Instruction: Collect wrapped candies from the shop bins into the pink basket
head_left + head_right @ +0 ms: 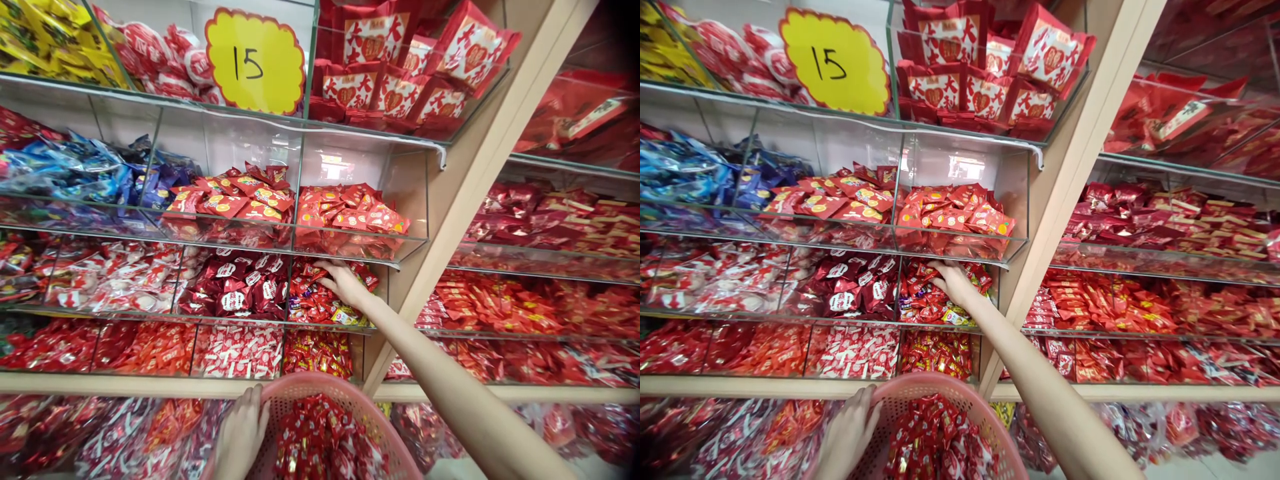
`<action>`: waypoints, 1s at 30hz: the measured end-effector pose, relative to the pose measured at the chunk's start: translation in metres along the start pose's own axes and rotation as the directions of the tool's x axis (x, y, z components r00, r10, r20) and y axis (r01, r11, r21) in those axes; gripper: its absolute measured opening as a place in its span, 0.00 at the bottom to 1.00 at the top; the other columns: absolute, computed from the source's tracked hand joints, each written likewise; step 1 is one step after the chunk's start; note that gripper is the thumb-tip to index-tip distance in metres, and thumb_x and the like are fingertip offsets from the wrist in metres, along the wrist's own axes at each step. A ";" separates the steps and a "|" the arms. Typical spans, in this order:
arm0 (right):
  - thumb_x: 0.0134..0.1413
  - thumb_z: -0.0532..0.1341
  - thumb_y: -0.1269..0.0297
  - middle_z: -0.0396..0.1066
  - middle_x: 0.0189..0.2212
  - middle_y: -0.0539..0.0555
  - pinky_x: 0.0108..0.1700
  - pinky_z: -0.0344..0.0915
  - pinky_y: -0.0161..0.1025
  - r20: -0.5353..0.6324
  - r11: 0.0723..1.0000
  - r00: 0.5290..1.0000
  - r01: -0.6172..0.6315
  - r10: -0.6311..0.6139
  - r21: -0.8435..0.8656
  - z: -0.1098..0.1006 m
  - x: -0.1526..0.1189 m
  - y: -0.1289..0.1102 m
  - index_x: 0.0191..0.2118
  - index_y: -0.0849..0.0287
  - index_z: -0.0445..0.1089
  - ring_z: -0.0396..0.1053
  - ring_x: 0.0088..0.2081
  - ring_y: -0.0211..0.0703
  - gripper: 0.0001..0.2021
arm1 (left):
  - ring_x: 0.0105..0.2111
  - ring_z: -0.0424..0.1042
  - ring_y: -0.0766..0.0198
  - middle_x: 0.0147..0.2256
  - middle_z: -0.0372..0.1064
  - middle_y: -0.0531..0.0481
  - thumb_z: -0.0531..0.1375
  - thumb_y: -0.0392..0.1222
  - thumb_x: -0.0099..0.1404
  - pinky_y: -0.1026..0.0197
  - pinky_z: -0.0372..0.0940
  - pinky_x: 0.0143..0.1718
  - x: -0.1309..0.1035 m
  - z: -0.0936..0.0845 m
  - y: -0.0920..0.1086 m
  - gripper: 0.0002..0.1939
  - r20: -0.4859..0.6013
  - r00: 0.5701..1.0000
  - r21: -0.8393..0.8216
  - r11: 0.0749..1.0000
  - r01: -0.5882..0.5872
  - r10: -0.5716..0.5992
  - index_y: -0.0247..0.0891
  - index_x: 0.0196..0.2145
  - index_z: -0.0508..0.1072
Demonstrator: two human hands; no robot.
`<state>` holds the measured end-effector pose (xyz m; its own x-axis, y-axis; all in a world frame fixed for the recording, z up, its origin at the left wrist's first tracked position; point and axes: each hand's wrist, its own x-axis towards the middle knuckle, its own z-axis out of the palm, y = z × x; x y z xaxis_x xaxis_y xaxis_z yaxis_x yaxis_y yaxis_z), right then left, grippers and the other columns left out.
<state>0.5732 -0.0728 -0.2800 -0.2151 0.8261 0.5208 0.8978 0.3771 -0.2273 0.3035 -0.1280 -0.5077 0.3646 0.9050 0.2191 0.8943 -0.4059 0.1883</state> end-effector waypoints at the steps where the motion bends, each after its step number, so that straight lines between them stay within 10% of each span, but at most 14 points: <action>1: 0.54 0.55 0.68 0.66 0.48 0.59 0.52 0.58 0.43 0.002 1.000 1.000 -0.002 0.002 0.001 0.000 0.000 0.000 0.52 0.59 0.63 0.63 0.50 0.46 0.18 | 0.38 0.71 0.61 0.41 0.71 0.44 0.41 0.43 0.66 0.62 0.64 0.37 0.000 0.001 0.000 0.20 -0.003 1.000 0.000 1.000 0.000 0.000 0.36 0.47 0.66; 24: 0.54 0.51 0.74 0.62 0.51 0.59 0.51 0.58 0.46 -0.009 0.953 0.990 0.130 -0.137 -0.273 -0.009 -0.002 -0.022 0.54 0.57 0.59 0.59 0.51 0.48 0.21 | 0.39 0.71 0.61 0.42 0.71 0.43 0.42 0.41 0.65 0.61 0.65 0.38 0.000 0.005 -0.003 0.19 -0.022 0.999 0.027 0.999 -0.028 0.029 0.36 0.47 0.67; 30: 0.54 0.51 0.75 0.59 0.51 0.59 0.49 0.59 0.50 -0.073 0.978 0.982 0.163 -0.173 -0.129 -0.017 -0.045 -0.052 0.56 0.54 0.56 0.58 0.50 0.50 0.23 | 0.39 0.71 0.60 0.40 0.71 0.43 0.42 0.43 0.66 0.61 0.64 0.37 0.000 -0.003 0.000 0.20 -0.005 1.000 0.022 0.999 -0.023 0.023 0.35 0.47 0.66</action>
<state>0.5424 -0.1365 -0.2771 -0.3387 0.7153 0.6112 0.8928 0.4494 -0.0311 0.3032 -0.1281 -0.5047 0.3836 0.8947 0.2286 0.8914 -0.4235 0.1616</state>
